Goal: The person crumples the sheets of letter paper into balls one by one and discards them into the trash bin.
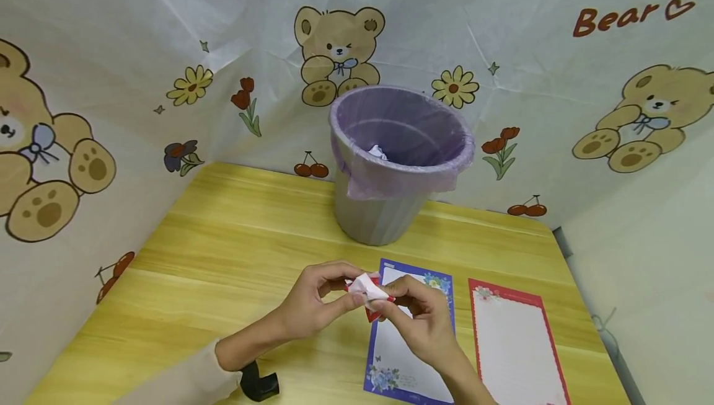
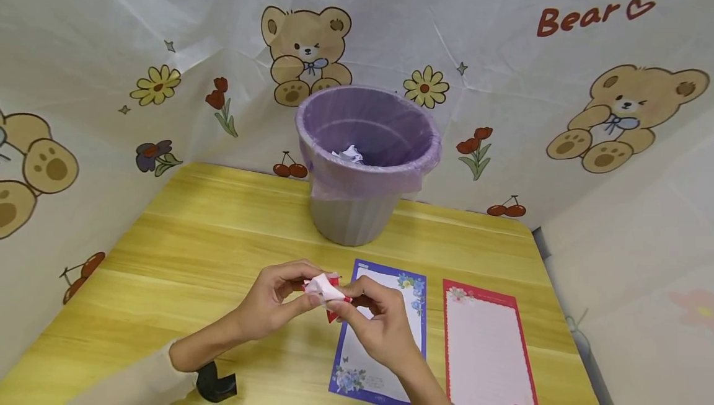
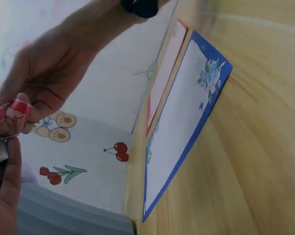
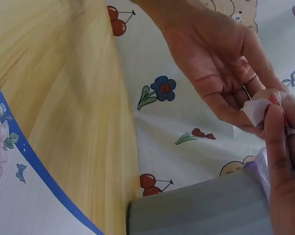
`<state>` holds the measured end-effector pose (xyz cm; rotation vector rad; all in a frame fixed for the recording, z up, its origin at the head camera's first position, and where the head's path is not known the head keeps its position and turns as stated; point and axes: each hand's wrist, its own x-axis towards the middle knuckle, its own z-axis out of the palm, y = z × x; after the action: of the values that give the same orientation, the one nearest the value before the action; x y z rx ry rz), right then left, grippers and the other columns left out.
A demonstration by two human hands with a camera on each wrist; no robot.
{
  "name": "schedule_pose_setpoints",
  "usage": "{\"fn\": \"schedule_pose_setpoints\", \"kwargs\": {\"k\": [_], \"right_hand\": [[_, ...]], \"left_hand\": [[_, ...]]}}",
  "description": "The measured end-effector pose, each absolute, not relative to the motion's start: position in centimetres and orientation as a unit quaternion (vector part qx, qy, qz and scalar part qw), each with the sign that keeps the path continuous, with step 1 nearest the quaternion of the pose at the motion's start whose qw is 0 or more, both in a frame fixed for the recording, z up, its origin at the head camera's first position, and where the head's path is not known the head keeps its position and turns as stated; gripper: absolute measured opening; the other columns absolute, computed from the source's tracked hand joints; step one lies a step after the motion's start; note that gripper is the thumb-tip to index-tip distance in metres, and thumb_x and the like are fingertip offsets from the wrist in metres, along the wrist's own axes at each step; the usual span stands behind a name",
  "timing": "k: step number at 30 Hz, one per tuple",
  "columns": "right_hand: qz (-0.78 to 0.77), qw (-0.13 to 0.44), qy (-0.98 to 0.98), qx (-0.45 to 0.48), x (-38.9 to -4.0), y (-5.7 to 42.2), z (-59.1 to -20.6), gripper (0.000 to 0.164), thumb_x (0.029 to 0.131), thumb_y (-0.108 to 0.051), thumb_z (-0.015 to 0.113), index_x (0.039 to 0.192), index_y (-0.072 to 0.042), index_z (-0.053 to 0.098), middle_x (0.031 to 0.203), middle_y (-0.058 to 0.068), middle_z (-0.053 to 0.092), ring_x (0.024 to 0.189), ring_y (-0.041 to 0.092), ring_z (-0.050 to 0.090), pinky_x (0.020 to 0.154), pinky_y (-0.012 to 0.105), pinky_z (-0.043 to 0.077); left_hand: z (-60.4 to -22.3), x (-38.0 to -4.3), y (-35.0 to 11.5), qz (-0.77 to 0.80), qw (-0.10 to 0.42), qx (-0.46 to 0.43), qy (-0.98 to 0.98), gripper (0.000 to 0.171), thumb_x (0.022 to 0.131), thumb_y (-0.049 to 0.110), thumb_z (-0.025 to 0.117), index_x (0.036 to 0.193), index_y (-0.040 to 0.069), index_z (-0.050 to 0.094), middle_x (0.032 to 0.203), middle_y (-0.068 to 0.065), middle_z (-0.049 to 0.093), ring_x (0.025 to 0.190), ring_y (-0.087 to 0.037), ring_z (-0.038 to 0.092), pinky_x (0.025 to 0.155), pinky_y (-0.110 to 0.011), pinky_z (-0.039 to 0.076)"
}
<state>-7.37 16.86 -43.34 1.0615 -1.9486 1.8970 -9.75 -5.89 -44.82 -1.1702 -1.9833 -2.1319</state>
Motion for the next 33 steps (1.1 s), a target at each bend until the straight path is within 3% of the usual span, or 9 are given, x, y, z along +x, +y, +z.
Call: {"fn": "schedule_pose_setpoints", "kwargs": {"k": [4,17,20,27,33], "right_hand": [[0.655,0.09,-0.656,0.364,-7.5,17.2,-43.4,0.024,0.089,0.026,0.068,0.103,0.006,0.071,0.088,0.021,0.075,0.074,0.019,0.077,0.061,0.037,0.067],[0.657,0.071,-0.67,0.338,-7.6,17.4,-44.1,0.013,0.093,0.017,0.071,0.098,0.007,0.065,0.088,0.022,0.075,0.07,0.024,0.077,0.056,0.041,0.065],[0.658,0.064,-0.672,0.334,-7.6,17.5,-44.1,0.017,0.092,0.02,0.07,0.1,0.005,0.066,0.089,0.023,0.075,0.071,0.026,0.077,0.057,0.041,0.065],[0.651,0.051,-0.698,0.295,-7.6,17.9,-44.0,0.019,0.094,0.018,0.069,0.101,0.0,0.067,0.094,0.02,0.076,0.076,0.013,0.08,0.062,0.04,0.067],[0.643,0.065,-0.704,0.292,-7.9,18.3,-43.8,0.022,0.094,0.018,0.068,0.104,-0.001,0.071,0.094,0.018,0.077,0.074,0.017,0.076,0.066,0.035,0.067]], "left_hand": [[-44.7,-10.1,-6.0,-0.697,-0.027,-0.377,-0.609,0.021,0.101,-0.004,0.069,0.121,0.002,0.072,0.115,-0.023,0.073,0.106,-0.007,0.07,0.09,-0.031,0.066],[-45.2,-10.6,-5.8,-0.705,0.02,-0.384,-0.596,0.011,0.094,-0.006,0.077,0.101,0.003,0.074,0.099,-0.019,0.072,0.099,-0.006,0.07,0.085,-0.03,0.067],[-45.2,-10.5,-5.9,-0.701,0.029,-0.375,-0.606,0.011,0.094,-0.005,0.078,0.1,0.004,0.075,0.1,-0.018,0.073,0.099,-0.007,0.071,0.085,-0.03,0.067],[-45.0,-10.5,-6.2,-0.697,0.052,-0.354,-0.622,0.015,0.091,-0.006,0.081,0.1,0.005,0.077,0.098,-0.015,0.074,0.098,-0.005,0.071,0.084,-0.028,0.066],[-44.8,-10.8,-6.6,-0.701,0.061,-0.34,-0.624,0.015,0.09,-0.006,0.082,0.101,0.003,0.078,0.097,-0.017,0.073,0.095,-0.004,0.071,0.084,-0.026,0.066]]}}
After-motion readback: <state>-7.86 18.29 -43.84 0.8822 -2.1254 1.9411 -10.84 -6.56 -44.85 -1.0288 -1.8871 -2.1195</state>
